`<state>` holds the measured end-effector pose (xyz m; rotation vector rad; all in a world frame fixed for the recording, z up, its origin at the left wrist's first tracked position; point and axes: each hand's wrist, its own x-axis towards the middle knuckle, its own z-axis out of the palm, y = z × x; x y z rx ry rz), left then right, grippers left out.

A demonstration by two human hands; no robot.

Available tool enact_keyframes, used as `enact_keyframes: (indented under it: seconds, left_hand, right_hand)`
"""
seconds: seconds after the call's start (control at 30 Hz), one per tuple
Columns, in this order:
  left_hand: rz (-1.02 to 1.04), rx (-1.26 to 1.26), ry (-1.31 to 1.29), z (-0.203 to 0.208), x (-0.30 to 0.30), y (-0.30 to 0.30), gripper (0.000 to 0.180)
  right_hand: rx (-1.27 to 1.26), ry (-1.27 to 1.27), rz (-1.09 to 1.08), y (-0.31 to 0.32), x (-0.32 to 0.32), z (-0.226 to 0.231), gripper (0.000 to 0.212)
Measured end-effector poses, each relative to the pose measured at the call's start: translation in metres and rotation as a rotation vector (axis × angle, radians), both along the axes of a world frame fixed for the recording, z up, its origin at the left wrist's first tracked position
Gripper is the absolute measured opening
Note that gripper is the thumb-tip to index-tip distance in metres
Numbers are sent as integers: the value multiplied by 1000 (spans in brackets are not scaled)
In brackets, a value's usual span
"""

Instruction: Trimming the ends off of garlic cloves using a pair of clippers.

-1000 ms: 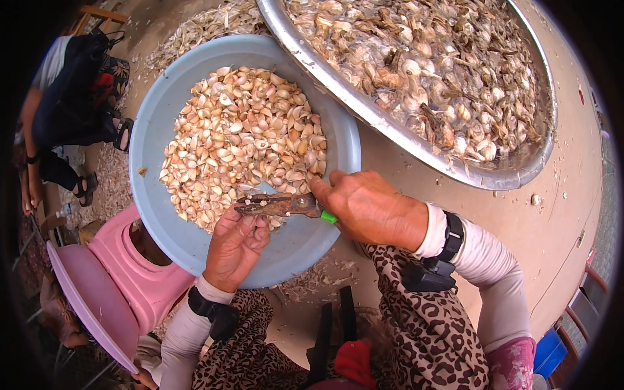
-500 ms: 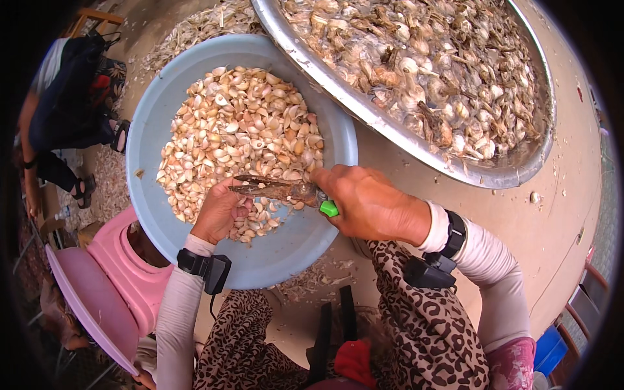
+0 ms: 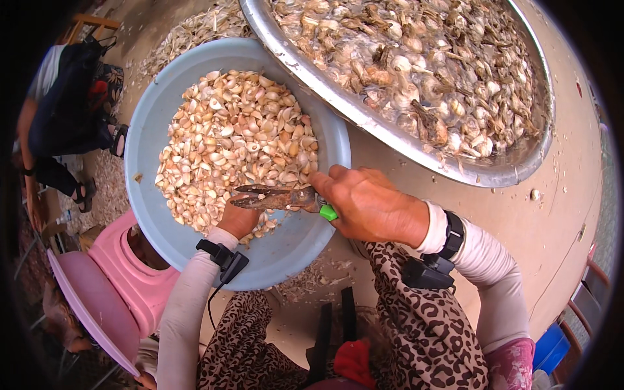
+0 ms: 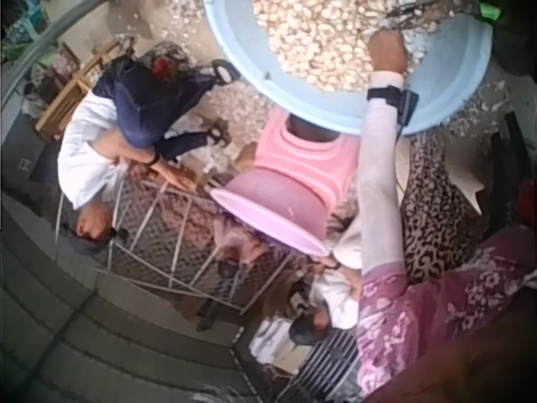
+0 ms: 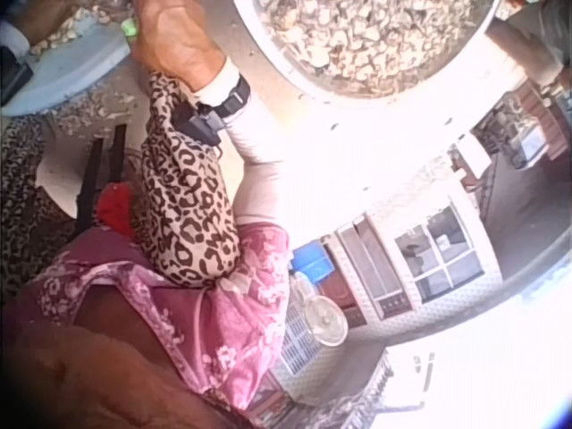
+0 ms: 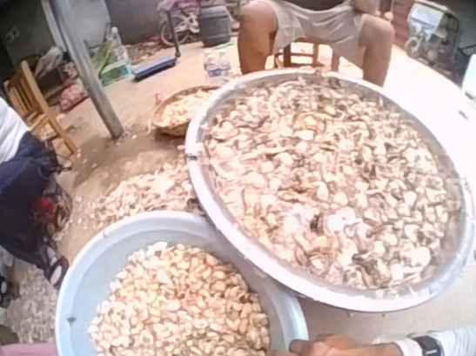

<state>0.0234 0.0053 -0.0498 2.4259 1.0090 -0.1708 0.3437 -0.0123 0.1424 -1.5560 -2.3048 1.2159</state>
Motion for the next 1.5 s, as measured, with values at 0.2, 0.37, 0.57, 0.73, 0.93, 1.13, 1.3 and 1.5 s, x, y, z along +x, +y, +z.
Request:
enact_keyframes:
  seconds: [0.2, 0.37, 0.57, 0.73, 0.93, 1.13, 1.3, 1.5]
  left_hand:
    - [92, -111, 100, 17, 8, 9, 17]
    - [129, -134, 23, 23, 0, 10, 15]
    - [116, -179, 17, 26, -2, 16, 13]
    - [147, -171, -111, 29, -12, 21, 11]
    - [949, -1303, -824, 79, -8, 23, 13]
    - [1001, -1560, -1201, 111, 6, 6, 32]
    - [922, -1641, -1188, 117, 8, -3, 35]
    - [910, -1622, -1251, 128, 21, -2, 37]
  right_hand:
    - [-18, 3, -7, -1, 3, -2, 45]
    - [-13, 8, -6, 0, 0, 1, 45]
    - [-8, 8, 4, 1, -1, 1, 47]
    - [-6, 11, -7, 2, -2, 2, 48]
    - [21, -18, 3, 2, -1, 1, 50]
    - [86, -87, 38, 2, -4, 1, 56]
    - [184, -123, 89, 0, -7, -1, 60]
    - [210, -130, 133, 1, -6, -3, 59]
